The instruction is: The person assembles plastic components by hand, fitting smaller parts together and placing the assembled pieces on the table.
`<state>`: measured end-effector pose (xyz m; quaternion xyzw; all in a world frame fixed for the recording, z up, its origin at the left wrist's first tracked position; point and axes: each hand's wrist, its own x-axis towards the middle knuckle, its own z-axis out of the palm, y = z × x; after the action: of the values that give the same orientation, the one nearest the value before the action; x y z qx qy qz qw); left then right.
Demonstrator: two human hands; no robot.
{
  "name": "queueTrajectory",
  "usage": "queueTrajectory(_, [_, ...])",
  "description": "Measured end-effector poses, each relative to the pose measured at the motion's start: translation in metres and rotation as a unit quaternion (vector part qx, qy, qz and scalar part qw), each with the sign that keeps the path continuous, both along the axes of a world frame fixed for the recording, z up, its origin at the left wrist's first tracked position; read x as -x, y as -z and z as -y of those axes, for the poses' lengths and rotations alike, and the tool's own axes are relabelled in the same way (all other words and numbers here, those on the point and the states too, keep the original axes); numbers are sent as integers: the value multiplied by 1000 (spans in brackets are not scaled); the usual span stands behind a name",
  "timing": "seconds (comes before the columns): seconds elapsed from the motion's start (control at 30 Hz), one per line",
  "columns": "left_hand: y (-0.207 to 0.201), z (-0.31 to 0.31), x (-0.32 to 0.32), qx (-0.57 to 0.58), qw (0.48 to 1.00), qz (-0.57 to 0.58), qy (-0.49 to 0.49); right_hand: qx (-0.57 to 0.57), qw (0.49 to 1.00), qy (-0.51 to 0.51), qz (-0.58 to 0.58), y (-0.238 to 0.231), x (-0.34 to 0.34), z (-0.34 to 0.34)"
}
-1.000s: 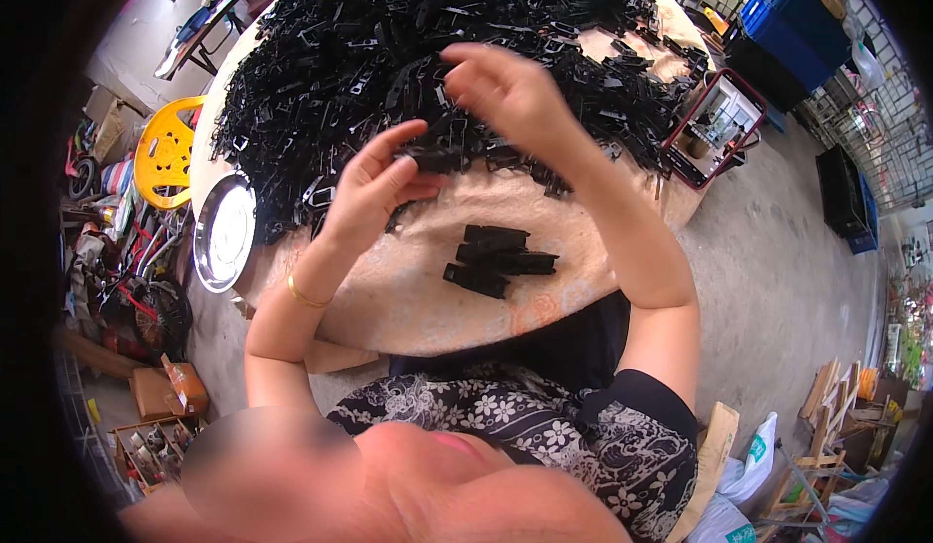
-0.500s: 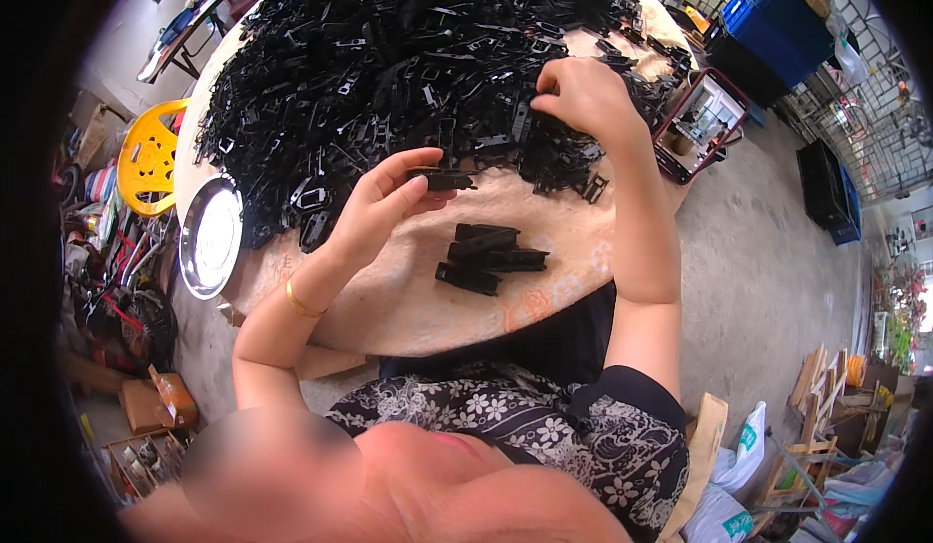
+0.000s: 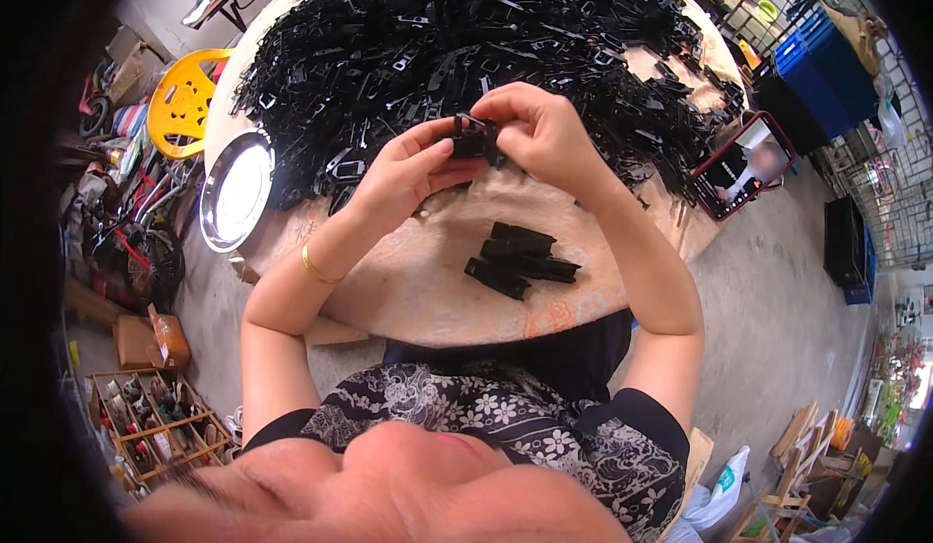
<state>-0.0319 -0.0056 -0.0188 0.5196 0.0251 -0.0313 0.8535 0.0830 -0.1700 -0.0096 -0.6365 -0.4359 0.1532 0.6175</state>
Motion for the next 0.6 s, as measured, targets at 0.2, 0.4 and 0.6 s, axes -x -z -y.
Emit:
queueTrajectory(0.2, [7,1,2,-16,1000,4,-24,30,976,21,216,-12,24,-8])
queueTrajectory(0.4, [13,-5,0,-50,998,-27,-24,51,935,9,352,-17,33,-7])
queueTrajectory(0.6, [3,2,2,4,999,3,-45,35,916,72,394,-13,30,-6])
